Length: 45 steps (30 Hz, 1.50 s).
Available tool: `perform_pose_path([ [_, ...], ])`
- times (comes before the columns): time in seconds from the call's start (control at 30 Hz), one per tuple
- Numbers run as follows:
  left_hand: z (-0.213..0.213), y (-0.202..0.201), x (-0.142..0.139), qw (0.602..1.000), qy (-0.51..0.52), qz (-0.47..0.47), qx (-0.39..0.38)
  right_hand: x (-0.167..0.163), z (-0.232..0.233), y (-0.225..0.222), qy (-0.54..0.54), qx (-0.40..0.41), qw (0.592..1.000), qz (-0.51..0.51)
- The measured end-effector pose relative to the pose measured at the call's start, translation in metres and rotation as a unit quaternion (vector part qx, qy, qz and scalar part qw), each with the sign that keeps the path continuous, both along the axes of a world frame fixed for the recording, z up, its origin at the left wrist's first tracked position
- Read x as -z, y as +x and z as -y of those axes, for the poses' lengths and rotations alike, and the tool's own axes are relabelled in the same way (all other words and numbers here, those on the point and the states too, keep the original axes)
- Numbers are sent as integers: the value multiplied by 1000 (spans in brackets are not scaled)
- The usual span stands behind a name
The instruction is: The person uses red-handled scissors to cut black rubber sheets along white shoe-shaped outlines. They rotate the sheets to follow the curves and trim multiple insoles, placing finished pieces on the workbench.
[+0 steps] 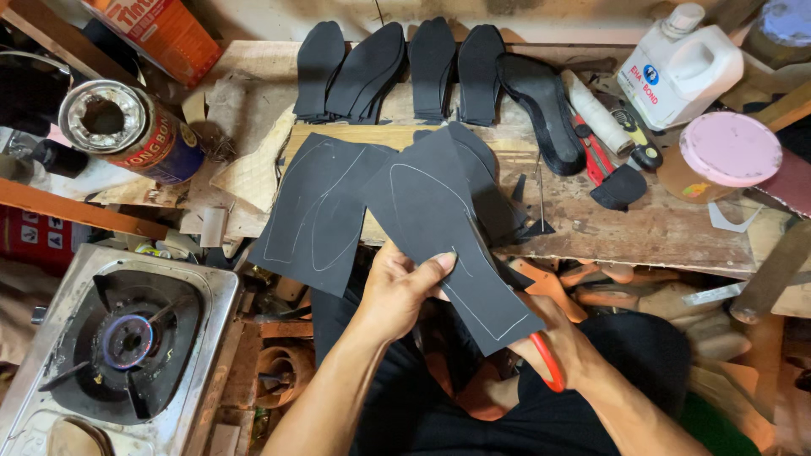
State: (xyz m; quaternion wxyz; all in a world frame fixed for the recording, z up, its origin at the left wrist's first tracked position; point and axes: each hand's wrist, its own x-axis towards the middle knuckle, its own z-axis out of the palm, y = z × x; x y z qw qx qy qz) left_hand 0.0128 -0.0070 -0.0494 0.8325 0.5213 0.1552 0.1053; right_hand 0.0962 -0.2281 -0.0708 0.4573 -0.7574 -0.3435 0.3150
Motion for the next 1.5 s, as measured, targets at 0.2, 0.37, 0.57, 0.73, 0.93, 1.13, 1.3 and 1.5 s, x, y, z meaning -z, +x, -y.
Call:
perform_pose_path([
  [0.2,8,-1,2,995,-98,22,-4,16,4,-3,-9,37,999,-7],
  [0.37,16,0,2,986,-157,61,-17,35,7,-8,25,60,998,17],
  [0.57,20,-1,2,984,-163,68,-17,46,9,-11,-10,72,997,24],
  [0.73,13,-1,-7,989,-135,49,-18,46,7,-16,48,60,991,112],
  [0.93,0,2,-19,995,-24,26,-94,38,1,-15,50,26,989,139],
  [1.13,14,-5,-13,998,-16,16,-64,21,-8,-18,65,98,972,-206],
  [1.3,14,-9,-9,997,-32,32,-56,19,-11,-21,47,105,970,-215],
  [1.5,8,-12,-9,998,-40,24,-38,19,-2,-21,52,96,975,-192],
])
